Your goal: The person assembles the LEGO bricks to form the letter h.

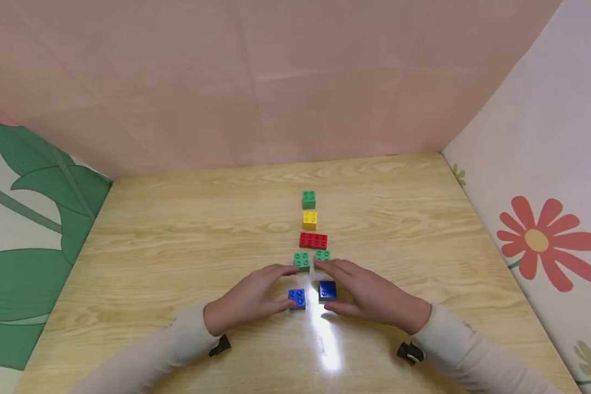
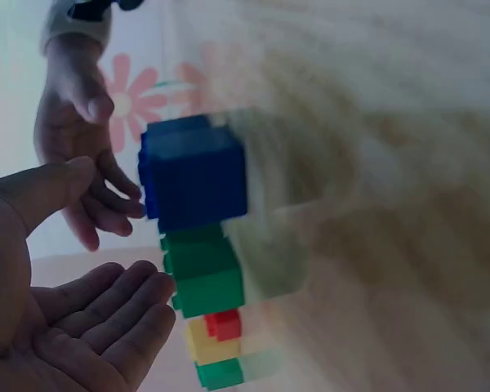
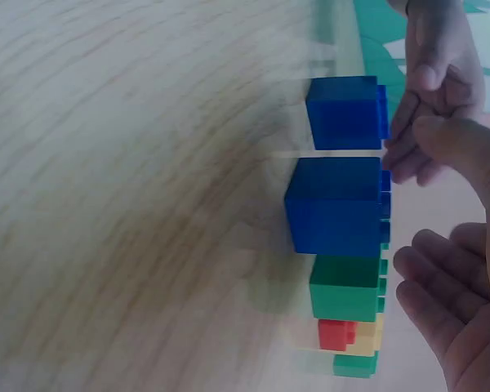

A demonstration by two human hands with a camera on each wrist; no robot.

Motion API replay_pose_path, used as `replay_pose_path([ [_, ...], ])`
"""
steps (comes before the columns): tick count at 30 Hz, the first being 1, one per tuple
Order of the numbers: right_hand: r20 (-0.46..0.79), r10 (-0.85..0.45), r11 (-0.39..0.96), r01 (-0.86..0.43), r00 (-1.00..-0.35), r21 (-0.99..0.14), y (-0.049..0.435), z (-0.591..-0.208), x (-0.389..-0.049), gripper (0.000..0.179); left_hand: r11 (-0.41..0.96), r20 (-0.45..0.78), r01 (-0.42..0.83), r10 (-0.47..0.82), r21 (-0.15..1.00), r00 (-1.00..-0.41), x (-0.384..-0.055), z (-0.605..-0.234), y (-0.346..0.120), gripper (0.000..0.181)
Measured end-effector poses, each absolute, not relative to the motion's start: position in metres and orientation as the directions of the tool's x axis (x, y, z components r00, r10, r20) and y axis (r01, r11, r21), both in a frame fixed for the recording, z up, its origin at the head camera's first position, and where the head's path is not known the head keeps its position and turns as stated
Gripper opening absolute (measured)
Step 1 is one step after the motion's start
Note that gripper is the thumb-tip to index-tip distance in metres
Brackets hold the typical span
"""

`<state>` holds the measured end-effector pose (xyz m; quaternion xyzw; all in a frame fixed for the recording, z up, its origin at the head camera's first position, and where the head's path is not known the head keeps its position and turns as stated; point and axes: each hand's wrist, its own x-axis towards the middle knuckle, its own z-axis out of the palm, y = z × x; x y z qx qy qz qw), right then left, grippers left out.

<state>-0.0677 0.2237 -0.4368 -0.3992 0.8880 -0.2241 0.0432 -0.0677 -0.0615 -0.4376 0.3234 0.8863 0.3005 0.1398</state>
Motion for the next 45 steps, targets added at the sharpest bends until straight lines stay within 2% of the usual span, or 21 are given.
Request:
replay_pose_path([
  [10,0.05,-0.719,0.614,-0.668,-0.693,-0.421,0.225,-0.445,-0.066,0.062,0.643,-0.095,0.479,0.65,0.598,-0.754,-0.064,-0.451,-0.06,0.06],
  [19,0.011,-0.711,0.622,-0.636,-0.704,-0.457,0.225,-0.448,-0.068,0.04,0.635,-0.111,0.478,0.663,0.608,-0.74,-0.066,-0.452,-0.06,0.045],
  [27,0.081,-0.732,0.571,-0.674,-0.677,-0.47,0.221,-0.446,-0.07,0.039,0.642,-0.14,0.459,0.661,0.614,-0.737,-0.067,-0.453,-0.059,0.043],
  [45,0.23,-0.76,0.443,-0.744,-0.607,-0.5,0.197,-0.422,-0.067,0.043,0.62,-0.099,0.468,0.662,0.63,-0.743,-0.067,-0.456,-0.058,0.042],
])
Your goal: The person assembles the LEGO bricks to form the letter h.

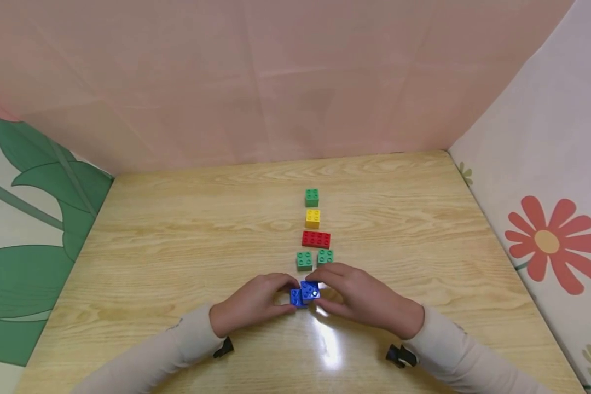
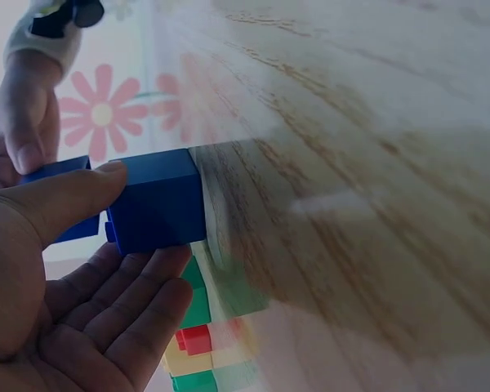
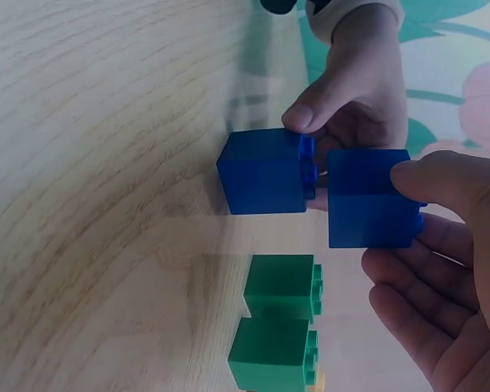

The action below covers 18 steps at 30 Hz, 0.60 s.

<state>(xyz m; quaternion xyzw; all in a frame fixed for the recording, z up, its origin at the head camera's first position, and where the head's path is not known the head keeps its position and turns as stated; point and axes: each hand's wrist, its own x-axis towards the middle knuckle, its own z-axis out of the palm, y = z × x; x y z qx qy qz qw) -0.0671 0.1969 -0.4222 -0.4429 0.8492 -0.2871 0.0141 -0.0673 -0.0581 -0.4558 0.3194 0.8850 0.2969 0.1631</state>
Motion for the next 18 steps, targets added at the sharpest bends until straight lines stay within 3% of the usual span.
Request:
replay_pose_path([
  [18,0.296,-0.755,0.389,-0.764,-0.584,-0.515,0.185,-0.422,-0.065,0.046,0.609,-0.085,0.494,0.679,0.621,-0.729,-0.069,-0.457,-0.06,0.041],
])
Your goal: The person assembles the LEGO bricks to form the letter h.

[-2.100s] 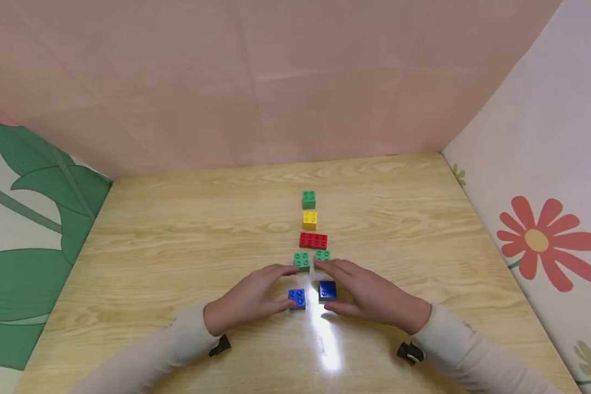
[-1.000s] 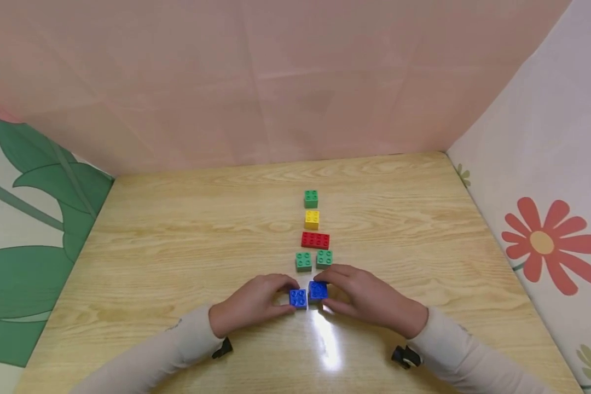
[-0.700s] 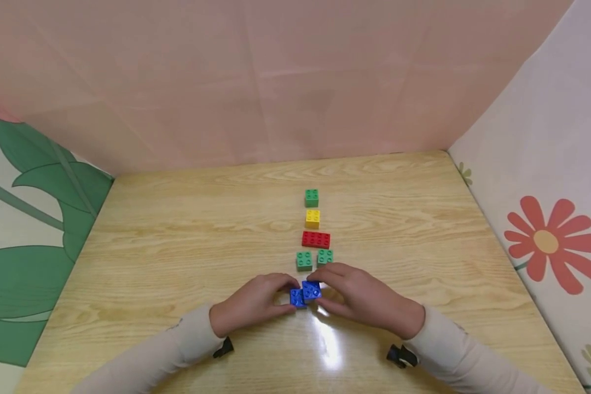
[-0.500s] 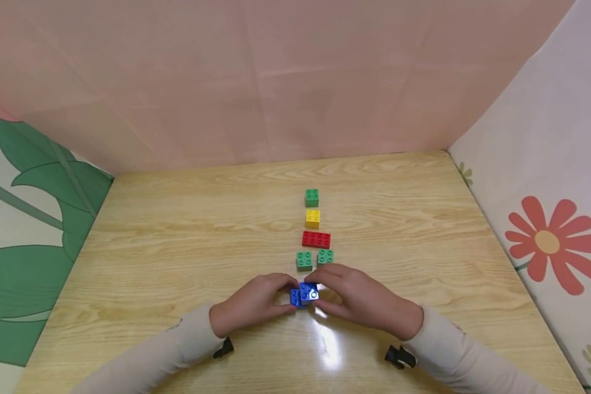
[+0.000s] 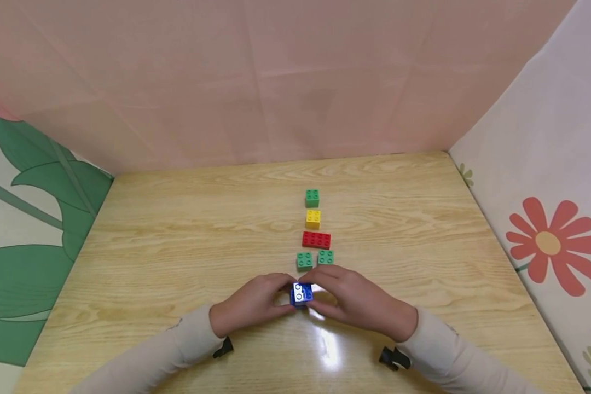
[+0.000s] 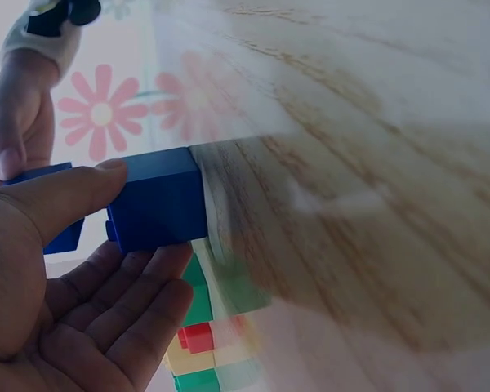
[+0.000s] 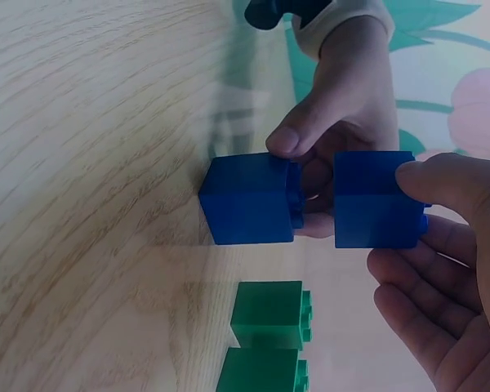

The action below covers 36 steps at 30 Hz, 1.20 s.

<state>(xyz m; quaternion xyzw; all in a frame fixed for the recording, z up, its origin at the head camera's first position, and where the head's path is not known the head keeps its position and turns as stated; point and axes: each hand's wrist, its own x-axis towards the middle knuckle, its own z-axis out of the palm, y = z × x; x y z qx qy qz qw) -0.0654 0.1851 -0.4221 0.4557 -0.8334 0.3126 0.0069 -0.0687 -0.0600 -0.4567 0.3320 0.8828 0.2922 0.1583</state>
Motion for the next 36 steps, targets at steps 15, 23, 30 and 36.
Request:
replay_pose_path([
  [15,0.355,-0.755,0.338,-0.792,-0.55,-0.508,0.18,-0.429,-0.066,0.041,0.566,-0.014,0.539,0.697,0.624,-0.717,-0.071,-0.458,-0.063,0.037],
  [23,0.34,-0.757,0.342,-0.782,-0.558,-0.522,0.178,-0.431,-0.066,0.04,0.571,-0.025,0.531,0.696,0.626,-0.718,-0.071,-0.458,-0.063,0.039],
  [30,0.26,-0.759,0.384,-0.732,-0.598,-0.562,0.179,-0.431,-0.064,0.038,0.574,-0.037,0.525,0.696,0.628,-0.717,-0.072,-0.458,-0.063,0.038],
  [36,0.27,-0.751,0.38,-0.728,-0.603,-0.57,0.179,-0.433,-0.064,0.037,0.566,-0.025,0.538,0.703,0.624,-0.711,-0.072,-0.458,-0.062,0.037],
])
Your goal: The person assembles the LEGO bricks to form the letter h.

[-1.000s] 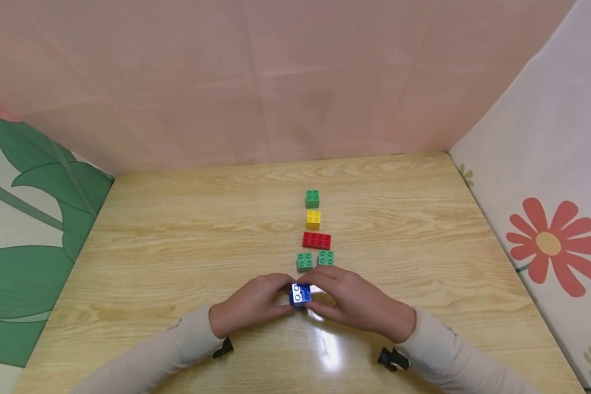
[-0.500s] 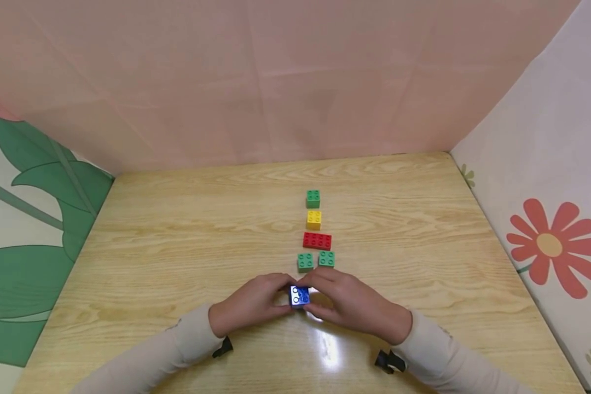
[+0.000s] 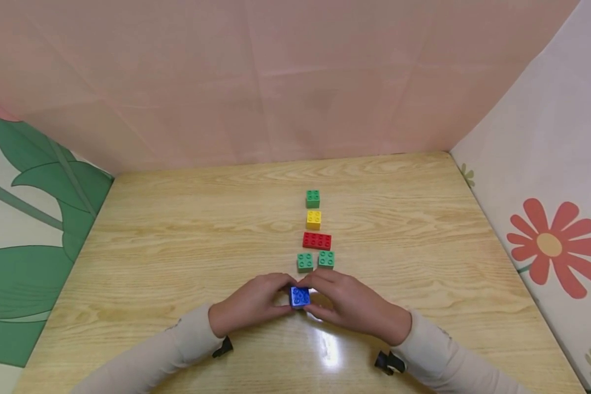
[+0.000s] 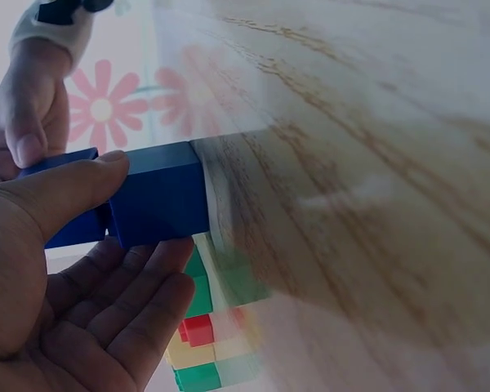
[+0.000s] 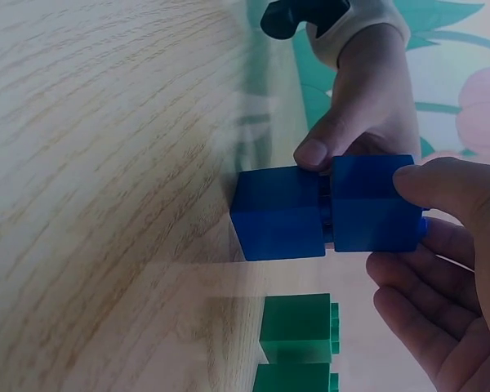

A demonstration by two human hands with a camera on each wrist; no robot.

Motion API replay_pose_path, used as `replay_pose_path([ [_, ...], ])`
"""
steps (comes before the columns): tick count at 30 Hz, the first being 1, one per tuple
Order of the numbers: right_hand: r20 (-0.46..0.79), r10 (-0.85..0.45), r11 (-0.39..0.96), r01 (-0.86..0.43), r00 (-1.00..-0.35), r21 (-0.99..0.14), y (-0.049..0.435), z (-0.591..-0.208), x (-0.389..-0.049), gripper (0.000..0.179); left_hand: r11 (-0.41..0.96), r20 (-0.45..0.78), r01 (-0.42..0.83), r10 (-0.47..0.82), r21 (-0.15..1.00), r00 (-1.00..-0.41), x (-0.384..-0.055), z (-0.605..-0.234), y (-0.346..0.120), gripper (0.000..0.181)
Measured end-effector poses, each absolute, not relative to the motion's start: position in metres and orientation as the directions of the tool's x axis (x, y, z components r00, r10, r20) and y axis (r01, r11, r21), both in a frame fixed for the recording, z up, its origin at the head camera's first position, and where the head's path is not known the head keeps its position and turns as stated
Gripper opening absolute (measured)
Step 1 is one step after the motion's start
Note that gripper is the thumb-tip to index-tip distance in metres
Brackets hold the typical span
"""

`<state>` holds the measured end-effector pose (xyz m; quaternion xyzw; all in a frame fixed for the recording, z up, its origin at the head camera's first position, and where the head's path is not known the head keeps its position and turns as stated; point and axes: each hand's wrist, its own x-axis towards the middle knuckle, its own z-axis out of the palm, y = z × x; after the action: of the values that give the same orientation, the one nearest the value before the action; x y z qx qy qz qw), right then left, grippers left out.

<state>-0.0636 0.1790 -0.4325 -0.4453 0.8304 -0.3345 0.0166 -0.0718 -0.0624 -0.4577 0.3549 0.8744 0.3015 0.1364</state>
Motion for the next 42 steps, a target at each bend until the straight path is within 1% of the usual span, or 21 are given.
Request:
replay_pose_path([
  [10,0.27,-0.749,0.393,-0.734,-0.605,-0.553,0.179,-0.4347,-0.0645,0.037,0.564,-0.017,0.543,0.703,0.622,-0.711,-0.0713,-0.4592,-0.0627,0.038],
  [26,0.281,-0.763,0.371,-0.75,-0.583,-0.548,0.1783,-0.4342,-0.0655,0.038,0.576,-0.034,0.527,0.694,0.625,-0.719,-0.0702,-0.4607,-0.0621,0.038],
  [37,0.265,-0.757,0.399,-0.743,-0.597,-0.537,0.1771,-0.4344,-0.0658,0.042,0.59,-0.05,0.524,0.692,0.614,-0.721,-0.0694,-0.4591,-0.0622,0.04],
  [42,0.273,-0.762,0.388,-0.751,-0.587,-0.534,0.1766,-0.435,-0.0657,0.043,0.588,-0.047,0.527,0.693,0.613,-0.719,-0.0693,-0.4602,-0.0626,0.039],
])
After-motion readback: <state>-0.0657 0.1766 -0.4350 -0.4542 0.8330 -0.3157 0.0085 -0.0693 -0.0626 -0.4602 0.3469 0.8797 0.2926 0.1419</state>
